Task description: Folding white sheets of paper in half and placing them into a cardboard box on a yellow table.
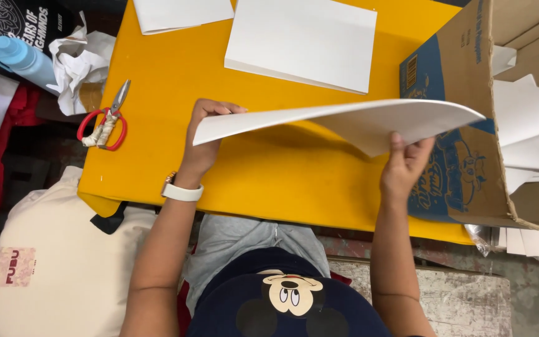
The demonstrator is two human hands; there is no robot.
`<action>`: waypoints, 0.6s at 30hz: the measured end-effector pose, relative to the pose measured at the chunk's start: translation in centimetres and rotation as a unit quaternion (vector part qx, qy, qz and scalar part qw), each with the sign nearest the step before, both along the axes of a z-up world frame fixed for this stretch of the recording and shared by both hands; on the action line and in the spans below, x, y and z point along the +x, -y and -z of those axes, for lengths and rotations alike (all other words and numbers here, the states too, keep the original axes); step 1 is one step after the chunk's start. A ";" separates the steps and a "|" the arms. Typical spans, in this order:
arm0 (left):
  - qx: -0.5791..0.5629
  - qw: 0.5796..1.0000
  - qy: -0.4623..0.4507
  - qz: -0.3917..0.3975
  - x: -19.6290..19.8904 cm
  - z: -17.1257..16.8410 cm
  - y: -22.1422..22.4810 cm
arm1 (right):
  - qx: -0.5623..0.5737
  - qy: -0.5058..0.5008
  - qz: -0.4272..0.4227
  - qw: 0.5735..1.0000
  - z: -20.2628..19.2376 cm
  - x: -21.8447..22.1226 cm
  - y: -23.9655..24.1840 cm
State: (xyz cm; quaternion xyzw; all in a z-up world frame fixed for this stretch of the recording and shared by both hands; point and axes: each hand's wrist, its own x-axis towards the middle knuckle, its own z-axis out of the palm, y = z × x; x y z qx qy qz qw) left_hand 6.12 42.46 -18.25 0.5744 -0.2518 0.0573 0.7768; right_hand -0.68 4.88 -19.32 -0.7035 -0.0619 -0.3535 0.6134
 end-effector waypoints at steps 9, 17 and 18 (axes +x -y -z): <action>0.168 0.973 -0.016 -0.159 1.4 -0.5 -1.1 | 0.039 -0.148 0.029 0.988 -3.9 -1.9 -3.1; 0.570 0.804 -0.166 0.000 8.1 0.9 -3.6 | -0.280 -0.474 0.029 0.835 -4.2 -5.4 0.3; 0.570 0.804 -0.169 0.005 8.9 0.6 -2.9 | -0.280 -0.478 0.030 0.832 -5.3 -3.8 -0.4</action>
